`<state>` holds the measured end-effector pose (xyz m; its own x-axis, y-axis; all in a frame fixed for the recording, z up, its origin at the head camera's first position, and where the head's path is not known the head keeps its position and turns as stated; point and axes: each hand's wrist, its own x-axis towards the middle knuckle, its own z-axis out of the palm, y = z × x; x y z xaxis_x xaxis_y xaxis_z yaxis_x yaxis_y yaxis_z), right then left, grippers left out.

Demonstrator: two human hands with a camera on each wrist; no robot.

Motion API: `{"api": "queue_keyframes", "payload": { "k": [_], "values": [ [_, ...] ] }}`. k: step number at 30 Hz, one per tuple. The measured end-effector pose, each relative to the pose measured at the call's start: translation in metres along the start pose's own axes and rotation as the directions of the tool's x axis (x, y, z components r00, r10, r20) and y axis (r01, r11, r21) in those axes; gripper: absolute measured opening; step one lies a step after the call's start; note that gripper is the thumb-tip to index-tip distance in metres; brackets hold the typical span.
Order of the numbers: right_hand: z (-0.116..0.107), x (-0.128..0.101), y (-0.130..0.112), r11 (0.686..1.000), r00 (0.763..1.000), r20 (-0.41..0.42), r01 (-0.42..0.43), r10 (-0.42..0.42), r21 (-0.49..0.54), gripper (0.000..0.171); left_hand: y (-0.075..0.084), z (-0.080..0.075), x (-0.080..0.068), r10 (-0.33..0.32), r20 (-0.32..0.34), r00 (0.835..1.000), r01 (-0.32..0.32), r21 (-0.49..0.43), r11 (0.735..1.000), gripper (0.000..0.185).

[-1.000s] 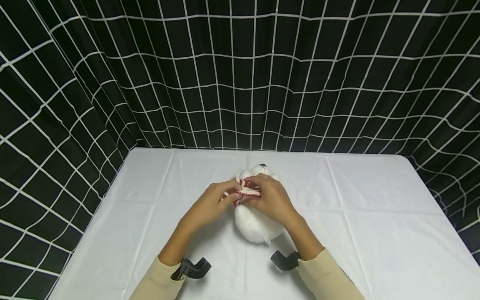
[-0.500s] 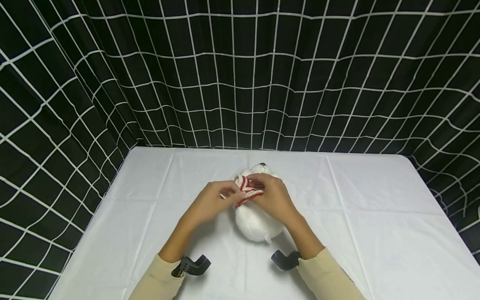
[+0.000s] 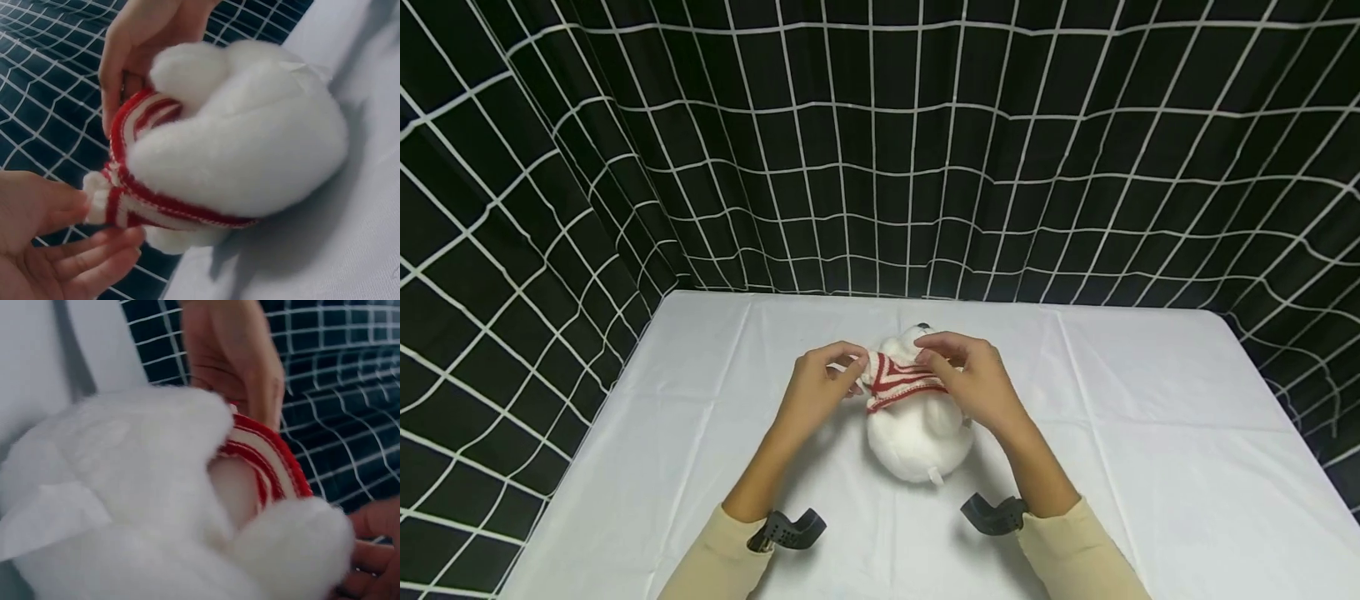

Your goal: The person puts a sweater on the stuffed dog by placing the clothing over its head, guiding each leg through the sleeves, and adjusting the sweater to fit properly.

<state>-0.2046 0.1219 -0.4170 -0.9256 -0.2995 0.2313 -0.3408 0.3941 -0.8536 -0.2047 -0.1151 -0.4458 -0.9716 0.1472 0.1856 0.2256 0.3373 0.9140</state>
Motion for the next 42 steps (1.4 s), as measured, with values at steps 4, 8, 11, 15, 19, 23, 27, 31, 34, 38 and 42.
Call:
{"api": "queue_keyframes", "payload": {
  "k": [4, 8, 11, 15, 19, 23, 27, 31, 34, 38, 42],
  "values": [
    [0.010, 0.003, -0.007, 0.995, 0.993, -0.118, -0.019, 0.007, -0.102, 0.019, 0.001, 0.001, 0.000, -0.057, 0.011, 0.998, 0.056, 0.044, 0.997, 0.020],
    [0.021, 0.009, -0.017, 0.980, 0.996, -0.091, 0.002, -0.020, -0.197, 0.020, 0.002, 0.000, -0.001, -0.121, 0.025, 0.992, 0.119, 0.072, 0.990, 0.024],
    [0.029, 0.014, -0.023, 0.959, 0.999, -0.051, -0.015, 0.000, -0.283, 0.024, 0.003, -0.001, -0.001, -0.155, 0.041, 0.987, 0.152, 0.083, 0.985, 0.027],
    [0.039, 0.021, -0.029, 0.916, 0.998, -0.021, -0.066, 0.063, -0.396, 0.035, 0.002, -0.002, -0.002, -0.184, 0.086, 0.979, 0.182, 0.033, 0.983, 0.032],
    [0.047, 0.022, -0.033, 0.872, 0.995, -0.052, -0.095, 0.079, -0.480, 0.030, 0.000, -0.001, -0.002, -0.178, 0.116, 0.977, 0.184, -0.043, 0.982, 0.037],
    [0.052, 0.023, -0.034, 0.843, 0.992, -0.105, -0.110, 0.064, -0.526, 0.017, -0.002, 0.003, 0.000, -0.187, 0.110, 0.976, 0.197, -0.096, 0.976, 0.041],
    [0.055, 0.023, -0.033, 0.841, 0.987, -0.147, -0.127, 0.058, -0.526, 0.012, -0.002, 0.005, 0.001, -0.224, 0.121, 0.967, 0.243, -0.179, 0.953, 0.042],
    [0.053, 0.023, -0.028, 0.865, 0.984, -0.161, -0.140, 0.069, -0.481, 0.013, -0.003, 0.008, 0.002, -0.252, 0.144, 0.957, 0.283, -0.276, 0.919, 0.042],
    [0.049, 0.023, -0.024, 0.905, 0.985, -0.147, -0.140, 0.087, -0.401, 0.016, -0.004, 0.009, 0.002, -0.269, 0.153, 0.951, 0.305, -0.309, 0.901, 0.043],
    [0.044, 0.024, -0.016, 0.959, 0.985, -0.113, -0.152, 0.128, -0.237, 0.022, -0.010, 0.011, 0.003, -0.297, 0.167, 0.940, 0.337, -0.335, 0.880, 0.046],
    [0.040, 0.022, -0.010, 0.980, 0.982, -0.079, -0.179, 0.173, -0.082, 0.025, -0.016, 0.013, 0.004, -0.315, 0.219, 0.924, 0.375, -0.344, 0.861, 0.049]
  ]
}}
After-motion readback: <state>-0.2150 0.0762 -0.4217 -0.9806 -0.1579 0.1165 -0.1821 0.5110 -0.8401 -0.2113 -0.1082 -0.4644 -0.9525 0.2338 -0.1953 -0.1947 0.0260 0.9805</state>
